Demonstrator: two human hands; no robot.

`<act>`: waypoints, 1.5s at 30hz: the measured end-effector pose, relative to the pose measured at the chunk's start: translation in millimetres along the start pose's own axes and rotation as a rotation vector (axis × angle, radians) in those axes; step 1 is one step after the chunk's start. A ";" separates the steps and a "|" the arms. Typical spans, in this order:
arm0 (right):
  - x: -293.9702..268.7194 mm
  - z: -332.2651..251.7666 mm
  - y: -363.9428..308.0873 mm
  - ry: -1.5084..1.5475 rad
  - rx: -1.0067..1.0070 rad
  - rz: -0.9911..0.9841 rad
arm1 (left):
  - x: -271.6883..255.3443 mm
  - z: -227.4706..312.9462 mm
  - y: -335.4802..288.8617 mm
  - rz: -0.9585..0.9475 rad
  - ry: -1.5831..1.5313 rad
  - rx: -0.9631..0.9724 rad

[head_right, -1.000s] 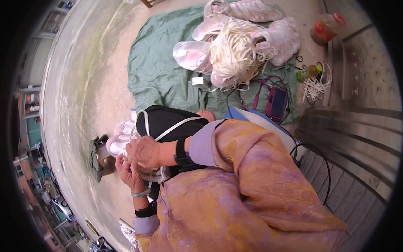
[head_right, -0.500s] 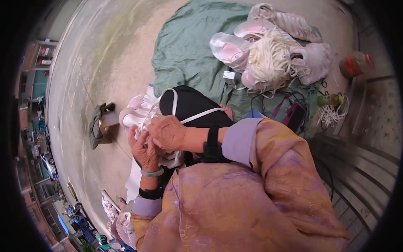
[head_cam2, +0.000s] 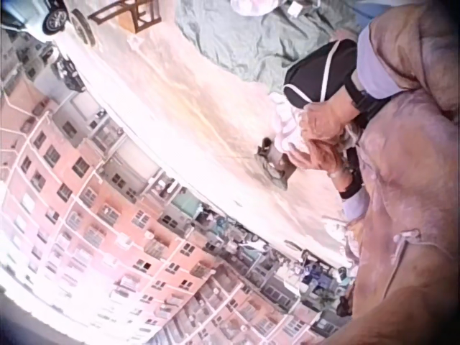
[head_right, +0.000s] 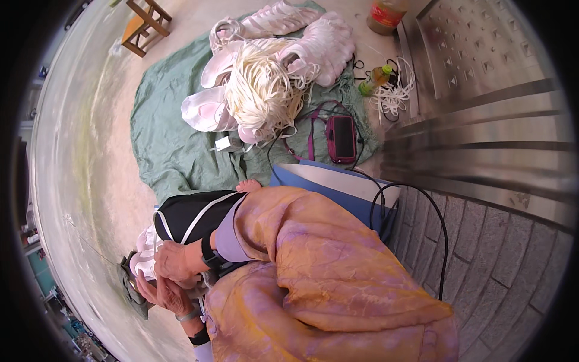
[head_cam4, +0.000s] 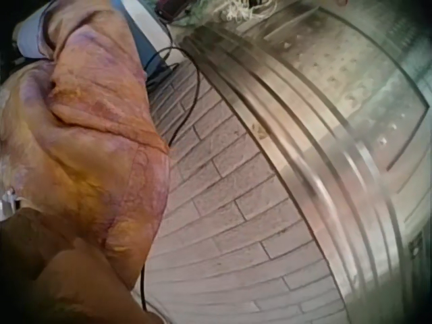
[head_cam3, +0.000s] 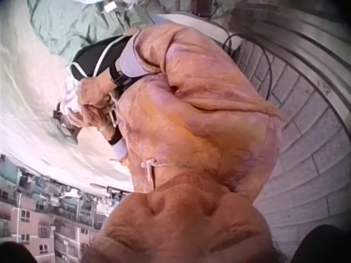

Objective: Lacing a pink and white sneaker.

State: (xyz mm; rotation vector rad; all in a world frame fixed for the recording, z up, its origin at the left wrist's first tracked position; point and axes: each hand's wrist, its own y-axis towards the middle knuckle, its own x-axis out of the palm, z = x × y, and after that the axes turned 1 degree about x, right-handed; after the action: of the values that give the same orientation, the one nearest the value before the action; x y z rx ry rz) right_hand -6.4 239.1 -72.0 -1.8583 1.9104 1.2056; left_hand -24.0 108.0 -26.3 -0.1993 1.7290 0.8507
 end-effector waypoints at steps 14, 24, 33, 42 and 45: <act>-15.7 7.8 -1.3 -0.115 -0.177 0.068 | -85.2 -86.8 -261.8 -0.012 0.216 -0.848; -7.9 3.9 -1.8 0.015 -0.162 0.091 | -58.7 -66.5 -254.3 -0.286 0.291 -0.838; -29.5 6.1 25.5 0.623 0.481 -0.248 | -23.3 -16.9 -76.2 0.031 -0.398 -0.467; -46.7 20.4 44.6 0.947 0.633 -0.591 | -7.9 -5.9 -67.2 -0.057 -0.417 -0.554; -42.3 14.6 40.7 0.888 0.555 -0.525 | -3.6 -2.9 -67.0 -0.018 -0.408 -0.558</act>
State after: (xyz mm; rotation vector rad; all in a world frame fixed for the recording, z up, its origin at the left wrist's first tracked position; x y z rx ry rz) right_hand -41.3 274.3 -37.4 -2.4769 1.6016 -0.3580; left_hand 10.8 56.7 -52.0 -0.3819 1.0837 1.2533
